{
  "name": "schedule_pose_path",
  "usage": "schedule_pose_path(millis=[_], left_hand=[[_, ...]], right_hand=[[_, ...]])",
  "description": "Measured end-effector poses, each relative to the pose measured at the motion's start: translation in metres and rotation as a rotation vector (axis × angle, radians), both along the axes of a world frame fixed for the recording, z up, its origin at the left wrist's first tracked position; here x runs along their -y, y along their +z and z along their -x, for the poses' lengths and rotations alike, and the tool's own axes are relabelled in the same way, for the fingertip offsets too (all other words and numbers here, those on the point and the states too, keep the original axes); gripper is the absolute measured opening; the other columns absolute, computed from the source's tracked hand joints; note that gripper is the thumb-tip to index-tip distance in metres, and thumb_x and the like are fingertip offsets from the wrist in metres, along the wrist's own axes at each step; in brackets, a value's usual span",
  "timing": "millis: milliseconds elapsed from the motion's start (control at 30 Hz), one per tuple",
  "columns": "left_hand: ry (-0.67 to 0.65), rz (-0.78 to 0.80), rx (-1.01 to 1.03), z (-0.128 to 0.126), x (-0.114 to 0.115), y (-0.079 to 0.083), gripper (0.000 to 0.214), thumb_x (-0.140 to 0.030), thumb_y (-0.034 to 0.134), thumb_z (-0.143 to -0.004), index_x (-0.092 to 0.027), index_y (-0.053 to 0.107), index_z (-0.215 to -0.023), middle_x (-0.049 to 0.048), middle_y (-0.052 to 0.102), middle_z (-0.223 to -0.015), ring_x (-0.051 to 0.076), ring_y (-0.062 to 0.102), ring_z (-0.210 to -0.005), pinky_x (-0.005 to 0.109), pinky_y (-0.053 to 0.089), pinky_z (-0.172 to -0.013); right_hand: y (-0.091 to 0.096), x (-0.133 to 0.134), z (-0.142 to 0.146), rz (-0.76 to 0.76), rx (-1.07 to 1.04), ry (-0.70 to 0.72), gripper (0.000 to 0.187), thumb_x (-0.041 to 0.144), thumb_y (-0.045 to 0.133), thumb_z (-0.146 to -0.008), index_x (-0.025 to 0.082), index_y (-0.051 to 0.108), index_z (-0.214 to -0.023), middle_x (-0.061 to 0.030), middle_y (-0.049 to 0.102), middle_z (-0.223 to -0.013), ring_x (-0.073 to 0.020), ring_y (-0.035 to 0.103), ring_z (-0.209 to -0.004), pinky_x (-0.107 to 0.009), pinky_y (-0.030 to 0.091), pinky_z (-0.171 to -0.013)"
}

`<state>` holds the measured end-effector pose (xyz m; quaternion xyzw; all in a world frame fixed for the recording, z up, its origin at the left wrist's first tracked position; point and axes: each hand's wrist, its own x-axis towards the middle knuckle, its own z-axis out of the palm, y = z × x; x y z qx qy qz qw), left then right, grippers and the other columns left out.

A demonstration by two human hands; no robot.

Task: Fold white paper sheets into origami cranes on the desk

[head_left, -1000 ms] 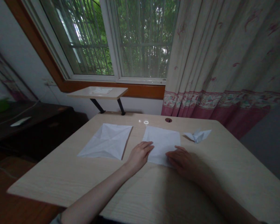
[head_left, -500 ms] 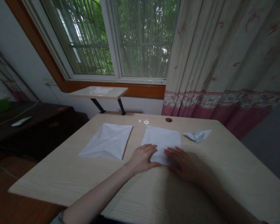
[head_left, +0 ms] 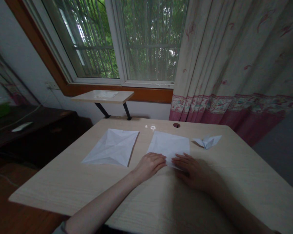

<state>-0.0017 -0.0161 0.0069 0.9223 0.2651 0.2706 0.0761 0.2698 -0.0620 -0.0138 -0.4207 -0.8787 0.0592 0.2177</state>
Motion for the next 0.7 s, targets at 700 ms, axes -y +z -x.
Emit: schedule_pose_path(millis=[700], left_hand=[[0.348,0.060,-0.093,-0.002,-0.002,0.008,0.024,-0.037,0.047,-0.104,-0.019,0.062,-0.102,0.0060,0.073,-0.102,0.023,0.069,-0.098,0.041,0.049,-0.095]], right_hand=[[-0.001,-0.022,-0.005,0.011,-0.350,-0.552,0.021,0.043,0.055,-0.089,0.026,0.066,-0.086,-0.0053,0.074,-0.080,-0.0267,0.071,-0.077,-0.039,0.056,-0.071]])
